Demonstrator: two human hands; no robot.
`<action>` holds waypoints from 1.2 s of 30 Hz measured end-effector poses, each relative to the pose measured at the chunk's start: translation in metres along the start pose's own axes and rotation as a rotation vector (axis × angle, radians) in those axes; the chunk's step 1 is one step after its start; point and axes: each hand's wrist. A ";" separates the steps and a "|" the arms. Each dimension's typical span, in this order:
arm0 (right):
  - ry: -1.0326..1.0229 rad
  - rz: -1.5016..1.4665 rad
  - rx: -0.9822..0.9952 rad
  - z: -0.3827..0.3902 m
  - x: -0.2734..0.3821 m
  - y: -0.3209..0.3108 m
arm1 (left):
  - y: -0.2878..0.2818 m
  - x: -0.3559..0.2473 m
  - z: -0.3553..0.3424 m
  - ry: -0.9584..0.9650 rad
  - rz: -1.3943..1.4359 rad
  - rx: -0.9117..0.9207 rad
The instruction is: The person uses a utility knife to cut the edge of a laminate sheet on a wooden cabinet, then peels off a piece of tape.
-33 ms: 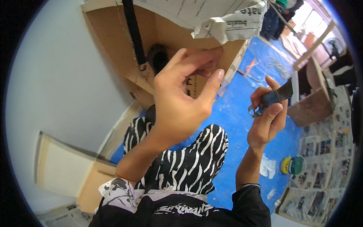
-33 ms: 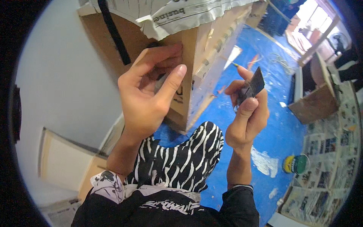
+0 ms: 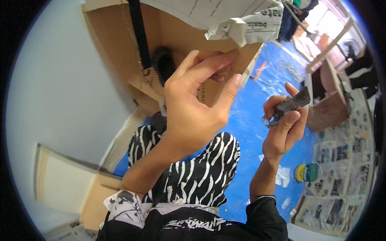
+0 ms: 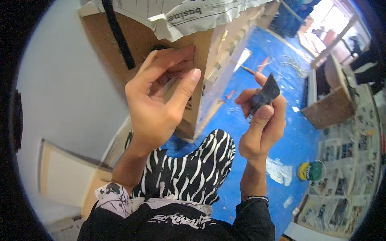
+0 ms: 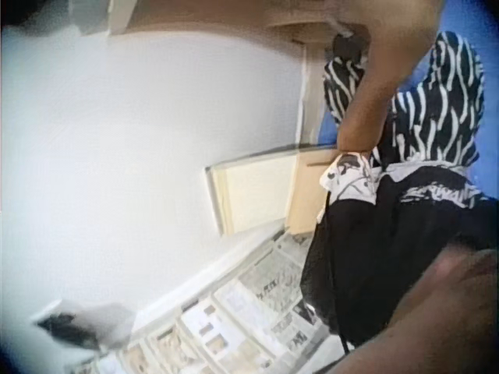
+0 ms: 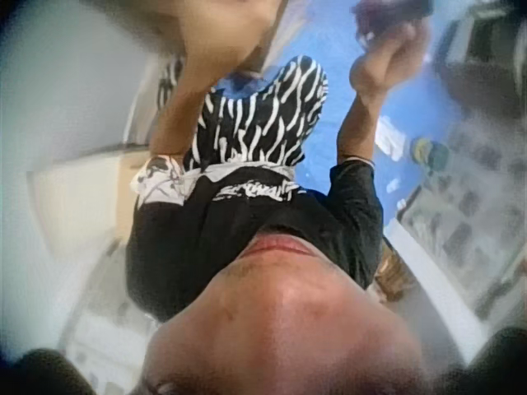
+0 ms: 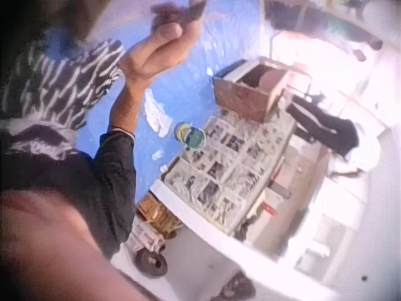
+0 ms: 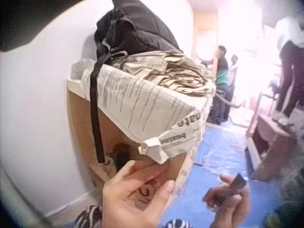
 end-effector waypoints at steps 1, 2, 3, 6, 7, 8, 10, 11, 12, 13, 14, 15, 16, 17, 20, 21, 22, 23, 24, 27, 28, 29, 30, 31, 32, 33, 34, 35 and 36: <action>0.009 0.028 0.010 -0.003 0.009 0.002 | -0.002 0.005 -0.006 0.007 0.025 0.007; 0.027 0.065 0.029 -0.008 0.014 0.005 | -0.006 0.010 -0.013 0.013 0.046 0.013; 0.049 0.099 0.039 -0.009 0.019 0.006 | -0.011 0.015 -0.020 -0.027 0.125 0.052; 0.040 0.326 0.169 -0.027 0.032 -0.004 | -0.033 0.009 -0.058 -0.212 0.352 0.288; 0.001 0.496 0.235 -0.039 0.046 -0.008 | -0.039 0.008 -0.073 -0.194 0.407 0.337; 0.006 0.592 0.264 -0.045 0.052 0.001 | -0.048 0.013 -0.087 -0.180 0.427 0.381; -0.006 0.769 0.328 -0.057 0.068 0.021 | -0.056 0.026 -0.102 -0.111 0.461 0.394; -0.011 0.862 0.366 -0.062 0.076 0.029 | -0.051 0.032 -0.105 -0.063 0.492 0.364; -0.013 0.921 0.401 -0.067 0.080 0.038 | -0.051 0.038 -0.111 -0.044 0.480 0.356; 0.012 0.947 0.429 -0.071 0.083 0.045 | -0.051 0.044 -0.117 -0.025 0.470 0.349; 0.014 1.030 0.452 -0.076 0.085 0.053 | -0.052 0.054 -0.124 -0.031 0.454 0.369; 0.015 1.103 0.466 -0.081 0.086 0.062 | -0.052 0.058 -0.131 0.010 0.402 0.373; 0.018 1.175 0.481 -0.086 0.085 0.070 | -0.052 0.062 -0.138 0.049 0.349 0.372; 0.090 1.176 0.486 -0.089 0.077 0.078 | -0.055 0.066 -0.143 0.127 0.263 0.349; 0.172 1.340 0.583 -0.107 0.099 0.080 | -0.037 0.072 -0.156 0.240 0.365 0.301; 0.150 1.274 0.548 -0.104 0.081 0.087 | -0.038 0.083 -0.160 0.265 0.284 0.294; 0.169 1.213 0.521 -0.103 0.066 0.093 | -0.040 0.093 -0.165 0.292 0.208 0.289; 0.157 1.163 0.506 -0.113 0.063 0.110 | -0.059 0.095 -0.175 0.334 0.106 0.237; 0.140 1.108 0.494 -0.123 0.058 0.127 | -0.076 0.099 -0.187 0.357 0.067 0.205; 0.508 1.143 0.370 -0.130 0.058 0.129 | -0.035 0.132 -0.177 0.292 0.317 0.241; 0.670 1.122 0.294 -0.138 0.066 0.138 | -0.030 0.135 -0.177 0.272 0.403 0.232; 0.667 0.992 0.291 -0.140 0.060 0.138 | -0.028 0.144 -0.174 0.256 0.438 0.203; 0.688 0.908 0.271 -0.141 0.055 0.141 | -0.030 0.148 -0.170 0.210 0.462 0.182; 0.706 0.825 0.252 -0.141 0.051 0.143 | -0.032 0.155 -0.167 0.163 0.493 0.163; 0.722 0.734 0.233 -0.141 0.047 0.146 | -0.038 0.158 -0.162 0.089 0.503 0.154; 0.714 0.685 0.236 -0.140 0.043 0.152 | -0.043 0.160 -0.156 0.015 0.514 0.145; 0.738 0.682 0.218 -0.139 0.041 0.154 | -0.043 0.163 -0.148 0.023 0.491 0.132; 0.762 0.678 0.199 -0.139 0.039 0.155 | -0.040 0.166 -0.137 0.032 0.467 0.119; 0.783 0.676 0.184 -0.139 0.039 0.157 | -0.037 0.168 -0.129 0.040 0.444 0.101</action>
Point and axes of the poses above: each hand's wrist, its own z-axis away from the middle knuckle, its own y-axis out of the palm, x = y × z, and after that the axes turned 3 degrees about -y, right-handed
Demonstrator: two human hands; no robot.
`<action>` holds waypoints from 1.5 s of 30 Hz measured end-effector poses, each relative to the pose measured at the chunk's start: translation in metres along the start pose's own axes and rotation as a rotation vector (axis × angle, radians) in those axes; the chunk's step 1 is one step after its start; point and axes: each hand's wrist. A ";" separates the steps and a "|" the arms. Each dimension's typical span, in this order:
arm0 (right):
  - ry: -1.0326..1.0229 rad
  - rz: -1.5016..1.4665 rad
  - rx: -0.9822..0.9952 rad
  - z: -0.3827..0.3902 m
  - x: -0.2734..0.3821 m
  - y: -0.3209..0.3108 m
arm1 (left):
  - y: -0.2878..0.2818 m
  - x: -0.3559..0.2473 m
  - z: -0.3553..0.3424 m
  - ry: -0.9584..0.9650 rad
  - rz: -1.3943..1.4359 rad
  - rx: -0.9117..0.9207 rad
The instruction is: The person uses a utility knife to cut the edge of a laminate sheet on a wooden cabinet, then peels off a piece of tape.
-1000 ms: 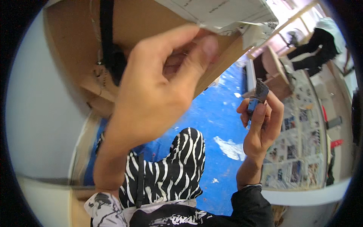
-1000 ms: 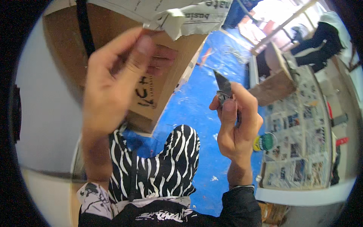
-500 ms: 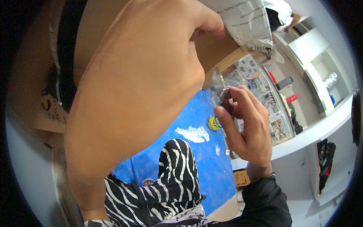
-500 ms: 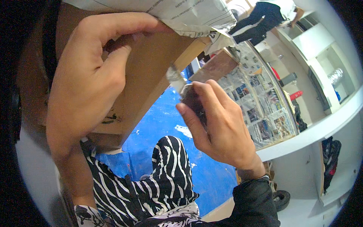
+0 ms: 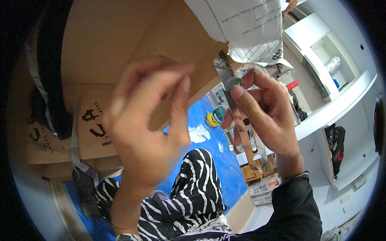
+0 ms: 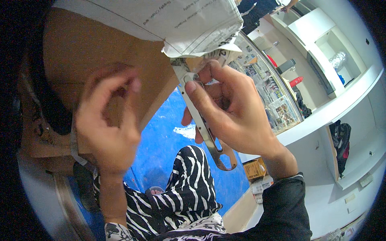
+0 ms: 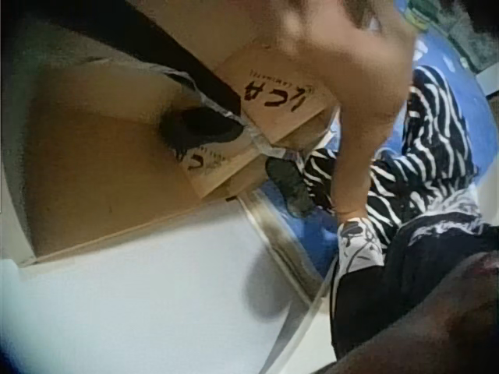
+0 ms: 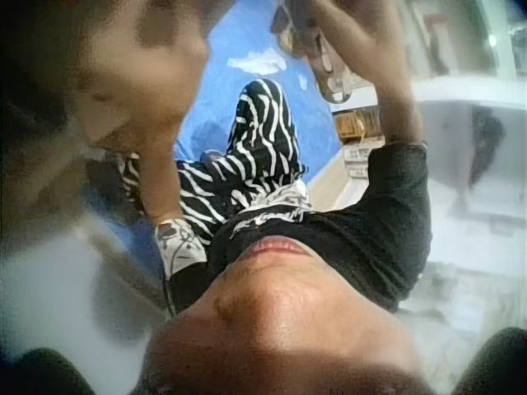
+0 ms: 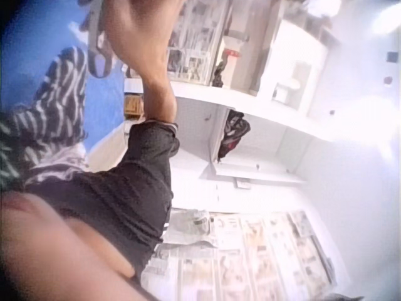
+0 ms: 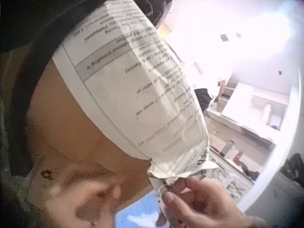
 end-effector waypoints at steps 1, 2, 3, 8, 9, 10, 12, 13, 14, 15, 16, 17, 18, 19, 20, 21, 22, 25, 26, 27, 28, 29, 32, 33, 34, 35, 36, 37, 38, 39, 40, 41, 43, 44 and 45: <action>0.008 0.017 0.002 -0.002 0.000 0.000 | 0.007 0.007 0.008 0.096 0.040 0.000; 0.011 0.025 -0.006 -0.004 0.000 -0.001 | 0.014 0.010 0.012 0.156 0.028 0.012; 0.014 0.033 -0.014 -0.005 0.000 -0.001 | 0.023 0.010 0.014 0.216 0.015 0.022; 0.005 -0.010 0.005 -0.007 0.001 -0.005 | 0.049 0.012 0.022 0.280 -0.021 0.074; 0.019 -0.026 -0.010 -0.008 0.003 -0.006 | 0.054 0.011 0.021 0.288 -0.036 0.039; 0.033 -0.041 -0.025 -0.008 0.006 -0.008 | 0.058 0.010 0.020 0.295 -0.051 0.003; 0.027 -0.104 -0.039 -0.008 0.006 -0.010 | 0.060 0.006 0.018 0.287 -0.038 -0.014; 0.013 -0.143 -0.040 -0.007 0.006 -0.012 | 0.063 0.005 0.016 0.290 -0.029 -0.031; 0.000 -0.181 -0.042 -0.007 0.007 -0.013 | 0.065 0.005 0.014 0.295 -0.018 -0.048; 0.013 -0.180 -0.054 -0.008 0.011 -0.010 | 0.067 0.004 0.012 0.306 -0.015 -0.079; 0.041 -0.165 -0.056 -0.007 0.016 -0.011 | 0.070 0.003 0.010 0.318 -0.012 -0.110; 0.070 -0.158 -0.056 -0.008 0.019 -0.010 | 0.070 0.003 0.009 0.329 -0.017 -0.136; 0.098 -0.151 -0.056 -0.008 0.022 -0.009 | 0.070 0.003 0.008 0.323 -0.002 -0.148; 0.126 -0.145 -0.056 -0.009 0.023 -0.007 | 0.070 0.002 0.006 0.317 0.012 -0.160; 0.125 -0.162 -0.067 -0.008 0.025 -0.007 | 0.070 0.000 0.005 0.312 0.030 -0.172; 0.124 -0.179 -0.078 -0.007 0.026 -0.007 | 0.071 -0.001 0.004 0.315 0.043 -0.180; 0.123 -0.198 -0.088 -0.007 0.027 -0.006 | 0.071 -0.001 0.003 0.319 0.055 -0.188; -0.012 -0.100 -0.159 -0.005 0.021 0.001 | 0.068 -0.001 0.000 0.348 0.042 -0.199; -0.030 -0.081 -0.164 -0.004 0.022 0.001 | 0.069 -0.002 -0.001 0.353 0.041 -0.204; -0.049 -0.063 -0.166 -0.004 0.023 0.001 | 0.070 -0.002 -0.001 0.354 0.045 -0.212; -0.029 -0.099 -0.158 -0.004 0.025 -0.001 | 0.071 -0.003 -0.001 0.355 0.050 -0.220; -0.034 -0.120 -0.160 -0.005 0.024 0.000 | 0.070 -0.002 -0.001 0.365 0.041 -0.224; -0.082 -0.117 -0.194 -0.006 0.023 0.003 | 0.069 -0.001 -0.003 0.376 0.022 -0.233; -0.103 -0.104 -0.212 -0.006 0.023 0.004 | 0.071 -0.001 -0.006 0.412 0.016 -0.253; -0.124 -0.093 -0.229 -0.005 0.022 0.005 | 0.074 0.000 -0.010 0.449 0.009 -0.273; -0.140 -0.060 -0.250 -0.004 0.026 0.003 | 0.076 -0.004 -0.012 0.442 0.050 -0.273; -0.131 -0.077 -0.263 -0.001 0.028 -0.001 | 0.077 -0.007 -0.013 0.433 0.090 -0.273; -0.122 -0.093 -0.278 0.002 0.030 -0.004 | 0.075 -0.010 -0.011 0.390 0.161 -0.244; -0.177 -0.061 -0.318 -0.002 0.019 -0.007 | 0.070 -0.010 -0.007 0.361 0.204 -0.198; -0.134 -0.106 -0.228 0.005 0.018 -0.009 | 0.065 -0.012 -0.002 0.312 0.212 -0.213; -0.092 -0.150 -0.138 0.015 0.017 -0.010 | 0.060 -0.014 0.005 0.262 0.220 -0.228; -0.076 -0.121 -0.145 0.022 0.018 -0.010 | 0.058 -0.016 0.007 0.242 0.218 -0.233; -0.093 -0.110 -0.091 0.033 0.009 -0.018 | 0.054 -0.020 0.010 0.243 0.173 -0.212; -0.112 -0.091 -0.089 0.035 0.007 -0.017 | 0.051 -0.022 0.007 0.263 0.142 -0.212; -0.107 -0.089 -0.055 0.036 0.007 -0.020 | 0.049 -0.024 0.006 0.281 0.113 -0.213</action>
Point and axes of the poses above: each hand's wrist, its own z-axis away from the middle knuckle, its own y-axis out of the palm, x = y × z, and after that the axes turned 3 degrees about -y, right-handed
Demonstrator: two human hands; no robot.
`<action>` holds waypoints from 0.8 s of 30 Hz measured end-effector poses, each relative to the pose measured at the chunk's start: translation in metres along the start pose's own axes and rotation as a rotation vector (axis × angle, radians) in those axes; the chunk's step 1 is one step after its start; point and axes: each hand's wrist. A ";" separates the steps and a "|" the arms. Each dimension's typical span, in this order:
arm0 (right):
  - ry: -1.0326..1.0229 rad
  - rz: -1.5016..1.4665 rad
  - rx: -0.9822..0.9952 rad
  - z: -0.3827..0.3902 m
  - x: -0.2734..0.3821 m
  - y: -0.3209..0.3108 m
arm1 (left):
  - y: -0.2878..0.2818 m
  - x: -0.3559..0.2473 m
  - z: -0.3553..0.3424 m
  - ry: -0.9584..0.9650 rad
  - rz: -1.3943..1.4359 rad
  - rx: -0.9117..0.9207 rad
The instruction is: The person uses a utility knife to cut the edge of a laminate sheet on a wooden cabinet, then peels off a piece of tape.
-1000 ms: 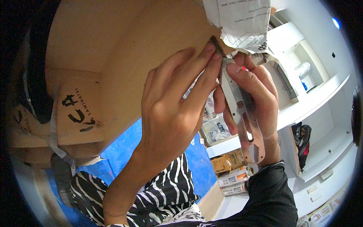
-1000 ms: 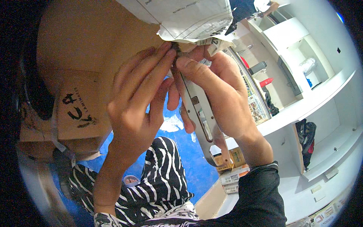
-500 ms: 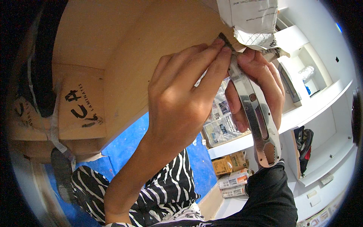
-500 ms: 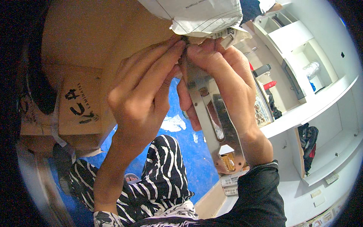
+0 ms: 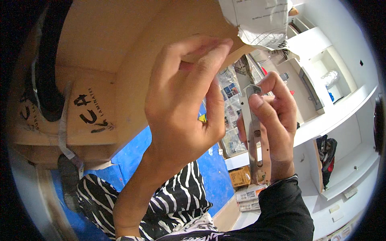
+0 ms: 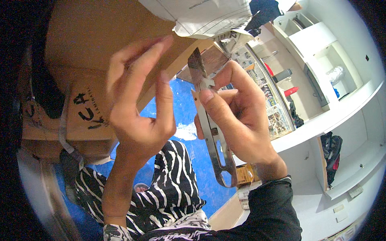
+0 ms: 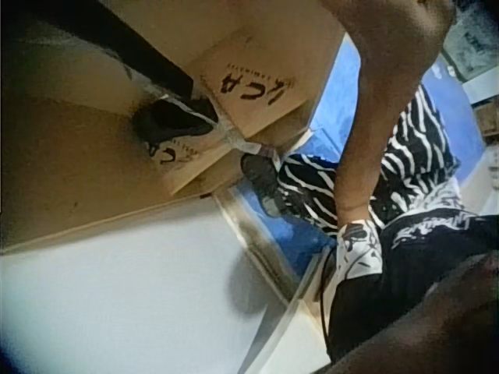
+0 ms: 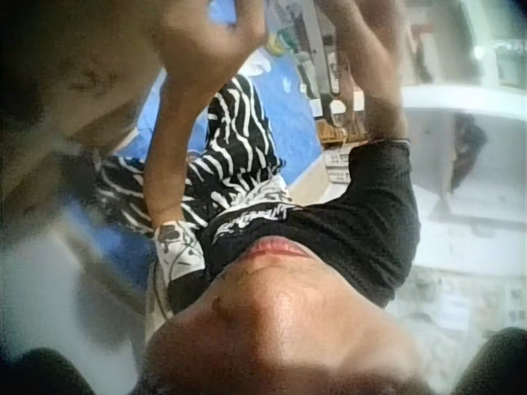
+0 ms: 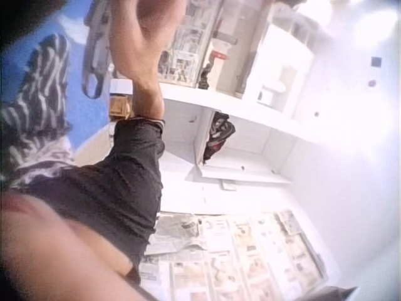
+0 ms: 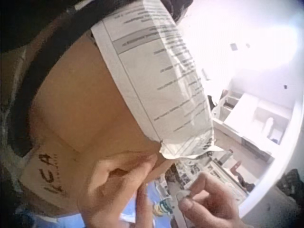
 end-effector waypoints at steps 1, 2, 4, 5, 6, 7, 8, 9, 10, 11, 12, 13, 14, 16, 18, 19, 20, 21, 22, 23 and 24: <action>0.022 0.014 0.014 0.002 0.001 -0.004 | 0.000 -0.001 -0.003 0.011 -0.011 -0.012; 0.045 0.027 0.025 0.006 0.001 -0.011 | 0.003 -0.003 -0.005 0.022 -0.021 -0.022; 0.078 0.012 0.034 0.015 -0.003 -0.019 | 0.012 -0.007 -0.008 -0.051 -0.061 0.080; 0.101 -0.002 0.047 0.020 -0.008 -0.023 | 0.017 -0.009 -0.008 -0.089 -0.085 0.133; 0.123 -0.016 0.060 0.025 -0.014 -0.028 | 0.022 -0.009 -0.010 -0.048 -0.085 0.111; 0.145 -0.031 0.075 0.030 -0.021 -0.032 | 0.026 -0.012 -0.008 -0.032 -0.114 0.100; 0.140 -0.039 0.071 0.034 -0.028 -0.035 | 0.031 -0.014 -0.005 -0.013 -0.144 0.093; 0.144 -0.045 0.076 0.036 -0.036 -0.040 | 0.035 -0.016 -0.002 0.006 -0.174 0.086; 0.147 -0.052 0.082 0.037 -0.044 -0.045 | 0.039 -0.015 0.003 0.023 -0.196 0.072; 0.151 -0.061 0.083 0.039 -0.050 -0.049 | 0.043 -0.013 0.009 0.042 -0.214 0.062; 0.131 -0.053 0.058 0.040 -0.058 -0.050 | 0.046 -0.013 0.013 0.063 -0.234 0.051; 0.132 -0.023 0.039 0.042 -0.064 -0.051 | 0.045 -0.014 0.017 0.057 -0.228 0.051; 0.091 0.023 0.002 0.042 -0.075 -0.054 | 0.046 -0.015 0.022 0.050 -0.219 0.064; -0.009 -0.012 -0.062 0.039 -0.108 -0.054 | 0.047 -0.019 0.029 0.078 -0.225 0.093; -0.129 -0.146 -0.122 0.033 -0.133 -0.045 | 0.047 -0.022 0.033 0.109 -0.269 0.090; -0.144 -0.218 -0.143 0.034 -0.139 -0.041 | 0.049 -0.025 0.036 0.121 -0.288 0.090; -0.160 -0.309 -0.164 0.034 -0.146 -0.037 | 0.048 -0.034 0.037 0.050 -0.375 0.145; -0.169 -0.391 -0.193 0.035 -0.150 -0.032 | 0.052 -0.039 0.033 0.050 -0.360 0.148; -0.150 -0.394 -0.238 0.034 -0.147 -0.022 | 0.049 -0.044 0.025 0.062 -0.373 0.155; -0.134 -0.545 -0.231 0.038 -0.148 -0.010 | 0.046 -0.050 0.024 0.063 -0.387 0.158; -0.117 -0.693 -0.222 0.041 -0.146 0.002 | 0.040 -0.058 0.019 0.049 -0.433 0.194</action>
Point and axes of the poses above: each hand's wrist, its own z-axis away from the middle knuckle, its own y-axis out of the palm, x = y × z, and after that the axes turned 3 degrees about -y, right-handed
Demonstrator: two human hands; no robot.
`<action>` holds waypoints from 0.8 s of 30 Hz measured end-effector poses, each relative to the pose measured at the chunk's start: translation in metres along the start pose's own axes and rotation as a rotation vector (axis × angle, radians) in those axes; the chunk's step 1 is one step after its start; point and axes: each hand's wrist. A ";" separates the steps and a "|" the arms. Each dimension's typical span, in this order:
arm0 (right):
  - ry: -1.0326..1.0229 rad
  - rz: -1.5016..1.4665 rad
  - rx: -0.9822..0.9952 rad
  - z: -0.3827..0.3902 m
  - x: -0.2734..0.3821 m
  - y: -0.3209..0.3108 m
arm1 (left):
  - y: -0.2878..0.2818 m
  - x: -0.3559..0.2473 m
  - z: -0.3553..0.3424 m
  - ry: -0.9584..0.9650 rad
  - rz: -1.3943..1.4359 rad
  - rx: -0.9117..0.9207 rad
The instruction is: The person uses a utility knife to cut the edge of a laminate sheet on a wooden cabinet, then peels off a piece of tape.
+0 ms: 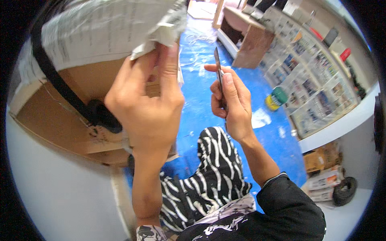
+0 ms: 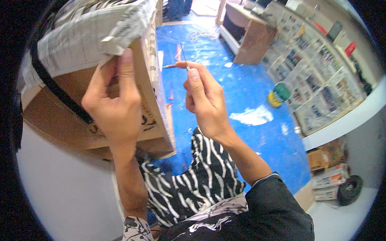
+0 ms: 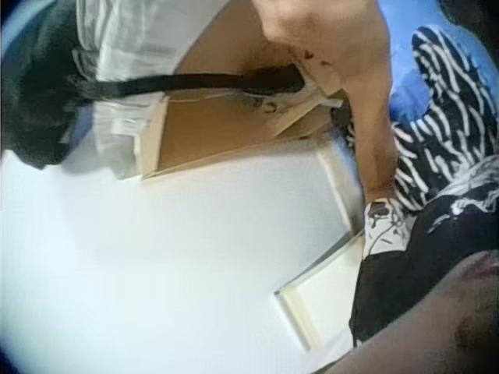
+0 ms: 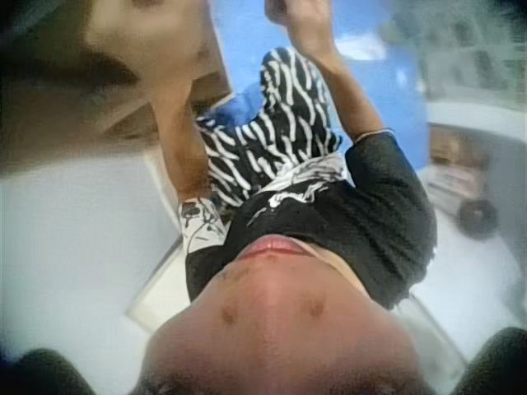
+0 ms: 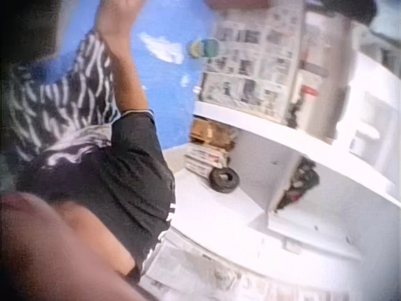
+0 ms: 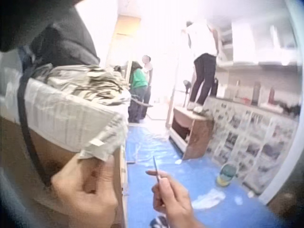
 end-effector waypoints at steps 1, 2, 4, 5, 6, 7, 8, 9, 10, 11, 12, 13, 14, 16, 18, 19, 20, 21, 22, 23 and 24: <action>0.027 -0.138 -0.003 0.003 -0.007 0.009 | -0.007 -0.002 -0.003 -0.071 -0.033 0.017; 0.015 -0.223 -0.014 0.006 -0.016 0.015 | -0.008 -0.005 -0.002 -0.145 -0.058 0.041; 0.048 -0.487 -0.034 0.013 -0.016 0.032 | -0.016 -0.029 -0.008 -0.279 -0.128 0.089; 0.088 -0.584 -0.054 0.020 -0.018 0.036 | -0.015 -0.028 -0.002 -0.305 -0.113 0.127; 0.124 -0.720 0.004 0.024 -0.017 0.041 | -0.020 -0.030 -0.003 -0.326 -0.122 0.159; 0.165 -0.854 0.063 0.027 -0.015 0.046 | -0.027 -0.032 -0.006 -0.357 -0.132 0.188; 0.224 -0.975 0.052 0.030 -0.009 0.049 | -0.032 -0.033 -0.009 -0.394 -0.060 0.245; 0.266 -1.071 0.082 0.030 -0.003 0.051 | -0.039 -0.037 -0.015 -0.419 -0.073 0.310; 0.275 -1.102 0.104 0.028 -0.001 0.052 | -0.042 -0.039 -0.022 -0.427 -0.060 0.367; 0.281 -1.137 0.133 0.026 0.002 0.053 | -0.045 -0.043 -0.028 -0.434 -0.052 0.418; 0.307 -1.188 0.150 0.025 0.001 0.056 | -0.049 -0.044 -0.027 -0.438 -0.083 0.454; 0.332 -1.241 0.164 0.024 0.000 0.059 | -0.053 -0.047 -0.026 -0.443 -0.115 0.493; 0.375 -1.311 0.192 0.027 0.003 0.067 | -0.062 -0.053 -0.025 -0.456 -0.173 0.523; 0.396 -1.381 0.177 0.031 0.015 0.072 | -0.063 -0.067 -0.022 -0.495 -0.183 0.516; 0.387 -1.457 0.161 0.031 0.025 0.061 | -0.042 -0.088 -0.015 -0.591 -0.135 0.451; 0.369 -1.467 0.158 0.030 0.030 0.056 | -0.038 -0.095 -0.016 -0.607 -0.123 0.481; 0.346 -1.487 0.154 0.028 0.039 0.048 | -0.035 -0.104 -0.021 -0.618 -0.119 0.514; 0.324 -1.505 0.155 0.028 0.045 0.044 | -0.033 -0.113 -0.023 -0.630 -0.113 0.542; 0.307 -1.503 0.129 0.028 0.050 0.040 | -0.032 -0.121 -0.025 -0.703 -0.036 0.574; 0.296 -1.516 0.121 0.029 0.052 0.035 | -0.031 -0.128 -0.023 -0.778 0.043 0.604; 0.282 -1.526 0.110 0.030 0.053 0.032 | -0.034 -0.132 -0.029 -0.893 0.201 0.673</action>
Point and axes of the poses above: each hand's wrist, its own z-axis away from the middle knuckle, its own y-axis out of the palm, x = y × z, and after that the axes turned 3 degrees about -y, right-handed
